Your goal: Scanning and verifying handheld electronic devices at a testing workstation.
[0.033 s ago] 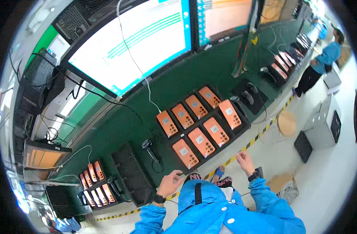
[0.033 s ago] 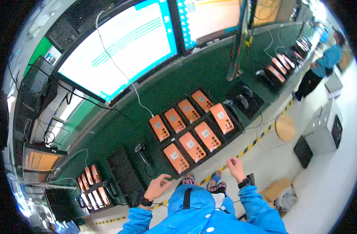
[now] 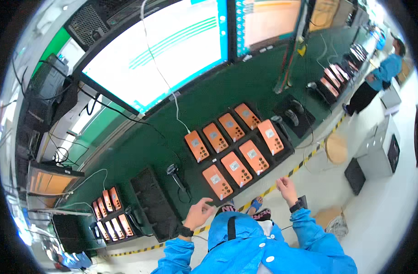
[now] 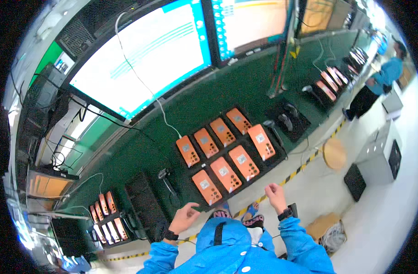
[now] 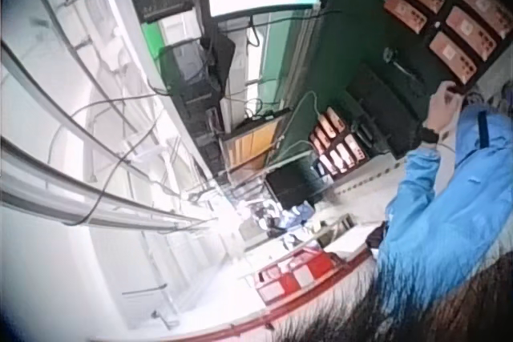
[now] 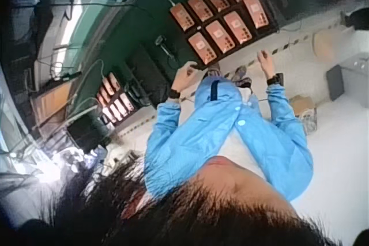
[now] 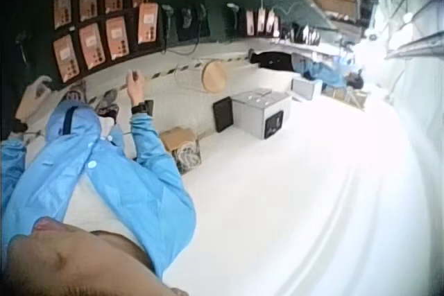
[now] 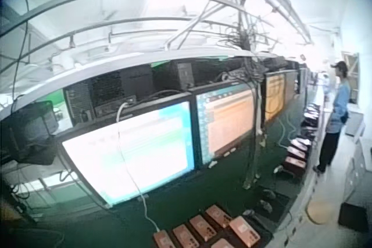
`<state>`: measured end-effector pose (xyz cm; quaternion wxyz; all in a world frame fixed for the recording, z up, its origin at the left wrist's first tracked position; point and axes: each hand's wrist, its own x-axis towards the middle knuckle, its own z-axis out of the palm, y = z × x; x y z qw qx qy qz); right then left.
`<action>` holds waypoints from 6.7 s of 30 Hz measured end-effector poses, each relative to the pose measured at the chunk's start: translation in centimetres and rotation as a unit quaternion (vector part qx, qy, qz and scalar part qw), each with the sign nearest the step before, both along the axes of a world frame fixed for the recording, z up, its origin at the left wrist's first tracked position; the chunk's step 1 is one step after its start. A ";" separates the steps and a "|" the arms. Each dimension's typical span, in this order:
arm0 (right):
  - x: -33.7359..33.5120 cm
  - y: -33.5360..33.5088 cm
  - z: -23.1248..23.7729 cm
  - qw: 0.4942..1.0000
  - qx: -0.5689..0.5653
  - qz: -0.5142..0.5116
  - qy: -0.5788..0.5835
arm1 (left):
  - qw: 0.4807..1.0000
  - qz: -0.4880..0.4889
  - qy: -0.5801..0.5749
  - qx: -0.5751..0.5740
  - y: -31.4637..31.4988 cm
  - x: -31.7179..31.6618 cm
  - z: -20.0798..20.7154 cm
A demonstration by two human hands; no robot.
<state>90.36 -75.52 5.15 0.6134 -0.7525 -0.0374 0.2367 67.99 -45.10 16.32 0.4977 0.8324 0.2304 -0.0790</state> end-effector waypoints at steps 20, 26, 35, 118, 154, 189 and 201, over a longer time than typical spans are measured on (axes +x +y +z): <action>11.0 40.5 -4.6 0.821 -0.182 0.317 -0.439 | 0.851 0.487 -0.033 0.193 1.9 9.7 -16.3; 11.2 47.1 -6.5 0.693 -0.346 0.390 -0.497 | 0.853 0.481 -0.004 0.205 1.9 9.9 -15.4; 10.2 51.2 -10.3 0.820 -0.303 0.296 -0.384 | 0.833 0.496 0.025 0.245 2.1 10.1 -15.2; -1.0 21.6 -4.0 0.910 0.088 0.288 0.284 | 0.912 0.403 -0.027 -0.063 -5.2 3.1 -9.3; 0.2 21.8 -0.6 0.931 0.120 0.344 -0.006 | 0.891 0.355 -0.234 -0.157 -2.0 7.2 -10.9; 21.3 13.1 -0.5 0.899 -0.180 0.101 -0.386 | 0.846 0.434 -0.209 0.227 -2.0 11.6 -8.4; 26.4 16.4 -6.9 0.810 -0.347 0.316 -0.351 | 0.926 0.297 0.024 0.232 -9.4 12.3 -14.0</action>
